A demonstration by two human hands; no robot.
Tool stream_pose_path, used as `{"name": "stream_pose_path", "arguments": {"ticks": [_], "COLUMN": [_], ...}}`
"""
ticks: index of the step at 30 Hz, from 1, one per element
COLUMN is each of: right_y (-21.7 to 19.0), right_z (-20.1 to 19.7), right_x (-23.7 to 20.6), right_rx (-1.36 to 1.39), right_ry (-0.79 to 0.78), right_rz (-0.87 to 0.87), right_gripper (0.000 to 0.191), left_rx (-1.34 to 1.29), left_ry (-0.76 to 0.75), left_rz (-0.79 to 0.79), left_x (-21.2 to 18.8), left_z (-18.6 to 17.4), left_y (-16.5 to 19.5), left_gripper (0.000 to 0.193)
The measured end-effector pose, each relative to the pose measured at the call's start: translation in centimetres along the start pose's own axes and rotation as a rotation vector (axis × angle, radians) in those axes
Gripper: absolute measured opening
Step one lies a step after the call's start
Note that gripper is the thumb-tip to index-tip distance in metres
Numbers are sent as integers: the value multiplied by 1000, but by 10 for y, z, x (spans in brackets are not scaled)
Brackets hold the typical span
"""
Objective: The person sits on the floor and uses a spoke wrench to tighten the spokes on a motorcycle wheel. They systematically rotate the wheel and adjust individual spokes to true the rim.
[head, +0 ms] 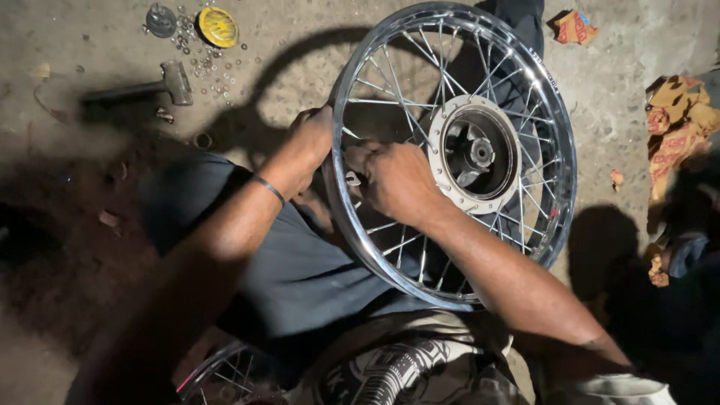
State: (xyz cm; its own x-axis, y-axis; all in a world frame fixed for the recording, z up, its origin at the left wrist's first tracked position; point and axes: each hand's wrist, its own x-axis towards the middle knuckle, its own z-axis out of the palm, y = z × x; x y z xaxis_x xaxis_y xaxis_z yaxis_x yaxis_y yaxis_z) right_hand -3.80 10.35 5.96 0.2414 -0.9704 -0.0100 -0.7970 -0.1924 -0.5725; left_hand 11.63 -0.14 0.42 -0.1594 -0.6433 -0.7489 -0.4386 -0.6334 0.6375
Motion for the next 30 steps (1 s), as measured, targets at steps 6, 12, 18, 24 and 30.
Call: {"name": "stream_pose_path", "arguments": {"ticks": [6,12,18,24,30], "right_y": [5,6,3,8,12], "right_z": [7,9,15,25,39], "right_x": [-2,-5,-3,1,3], "right_rx": [87,123,186,38,20], "right_ry": [113,-69,24,-12,-13], "right_rz": [-166,48,45,-23,-22], "right_gripper": [30,24,28,27,27], "left_rx": [-265,-80,-14,11,45], "left_ry": [-227,-119,-90,-78,-76], "left_rz": [87,-7,-16,-17,-12], "left_x": [-13,-9,-13,-15,-13], "left_z": [-25,-14,-11,-5,3], "left_y": [-3,14,19,28,38], "left_gripper": [41,42,43,45,46]}}
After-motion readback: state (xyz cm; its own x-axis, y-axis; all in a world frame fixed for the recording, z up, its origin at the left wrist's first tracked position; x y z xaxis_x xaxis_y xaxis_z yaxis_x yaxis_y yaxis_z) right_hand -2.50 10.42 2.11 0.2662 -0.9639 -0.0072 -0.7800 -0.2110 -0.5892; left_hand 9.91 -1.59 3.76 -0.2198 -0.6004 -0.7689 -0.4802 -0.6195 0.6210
